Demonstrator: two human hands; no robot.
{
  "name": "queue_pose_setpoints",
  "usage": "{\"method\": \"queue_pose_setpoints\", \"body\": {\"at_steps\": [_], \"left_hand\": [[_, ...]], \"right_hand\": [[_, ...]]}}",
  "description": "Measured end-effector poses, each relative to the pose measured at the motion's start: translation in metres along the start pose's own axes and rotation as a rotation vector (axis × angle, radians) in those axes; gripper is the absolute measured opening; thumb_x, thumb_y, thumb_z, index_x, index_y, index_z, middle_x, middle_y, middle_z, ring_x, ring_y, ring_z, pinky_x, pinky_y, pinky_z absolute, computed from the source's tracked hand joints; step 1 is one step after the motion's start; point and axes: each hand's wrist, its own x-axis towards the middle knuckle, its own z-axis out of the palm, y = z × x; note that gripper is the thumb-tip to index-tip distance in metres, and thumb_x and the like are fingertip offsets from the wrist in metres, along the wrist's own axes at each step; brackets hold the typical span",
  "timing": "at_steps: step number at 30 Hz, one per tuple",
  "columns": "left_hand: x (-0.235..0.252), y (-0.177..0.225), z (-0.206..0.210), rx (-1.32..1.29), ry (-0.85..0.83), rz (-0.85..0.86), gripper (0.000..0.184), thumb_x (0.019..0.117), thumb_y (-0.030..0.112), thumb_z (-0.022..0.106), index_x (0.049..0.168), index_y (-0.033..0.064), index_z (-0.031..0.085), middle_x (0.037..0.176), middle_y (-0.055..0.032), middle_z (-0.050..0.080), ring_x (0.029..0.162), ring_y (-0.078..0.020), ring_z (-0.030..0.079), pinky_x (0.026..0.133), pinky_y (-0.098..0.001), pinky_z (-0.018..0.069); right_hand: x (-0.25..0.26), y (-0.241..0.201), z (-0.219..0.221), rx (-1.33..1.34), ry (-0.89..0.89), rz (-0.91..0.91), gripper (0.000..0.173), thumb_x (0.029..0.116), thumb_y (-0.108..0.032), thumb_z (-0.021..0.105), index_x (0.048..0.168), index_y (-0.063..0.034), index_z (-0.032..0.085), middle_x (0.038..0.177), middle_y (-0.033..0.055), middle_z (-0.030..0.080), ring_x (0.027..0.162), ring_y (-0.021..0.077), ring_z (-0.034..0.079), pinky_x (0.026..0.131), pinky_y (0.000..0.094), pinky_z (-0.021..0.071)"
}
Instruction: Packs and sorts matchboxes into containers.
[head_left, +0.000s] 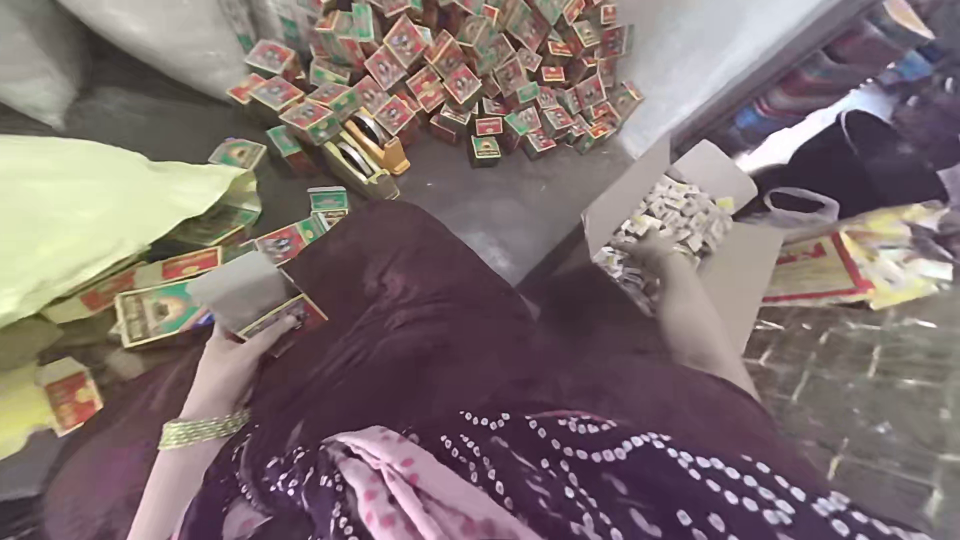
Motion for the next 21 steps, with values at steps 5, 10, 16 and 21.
{"method": "queue_pose_setpoints", "body": {"at_steps": [5,10,16,21], "left_hand": [[-0.003,-0.003,0.001,-0.03,0.001,0.01,0.08,0.0815,0.024,0.081,0.147,0.0035,0.04,0.127,-0.0066,0.066,0.109,-0.0115,0.069,0.093,-0.0315,0.0598],[-0.005,0.0,0.001,-0.009,0.002,0.022,0.078,0.0798,0.025,0.08,0.145,0.004,0.042,0.122,-0.0034,0.067,0.104,-0.0072,0.068,0.089,-0.0271,0.0594],[-0.001,0.006,0.003,-0.013,0.037,0.005,0.078,0.0779,0.022,0.08,0.144,0.0023,0.045,0.121,-0.0074,0.068,0.103,-0.0087,0.068,0.091,-0.0299,0.0577],[0.005,-0.001,0.001,-0.081,0.037,-0.004,0.082,0.0744,0.023,0.084,0.145,0.0055,0.046,0.118,-0.0064,0.071,0.101,-0.0118,0.071,0.087,-0.0319,0.061]], "right_hand": [[0.109,0.082,0.079,0.129,0.095,0.242,0.108,0.077,-0.067,0.077,0.149,0.0053,0.041,0.15,0.0394,0.037,0.133,0.0554,0.046,0.103,0.0716,0.0438],[0.087,0.074,0.068,0.266,-0.17,0.212,0.09,0.0842,-0.052,0.077,0.153,-0.0048,0.042,0.142,0.031,0.052,0.129,0.0453,0.054,0.104,0.0642,0.0451],[0.089,0.083,0.06,0.357,-0.256,0.157,0.1,0.0798,-0.042,0.088,0.157,-0.0073,0.033,0.14,0.0294,0.055,0.123,0.0435,0.059,0.101,0.0604,0.0497],[0.089,0.071,0.068,0.104,-0.254,0.173,0.107,0.0738,-0.062,0.085,0.156,-0.0101,0.039,0.145,0.0317,0.051,0.135,0.0473,0.05,0.108,0.0649,0.0422]]}}
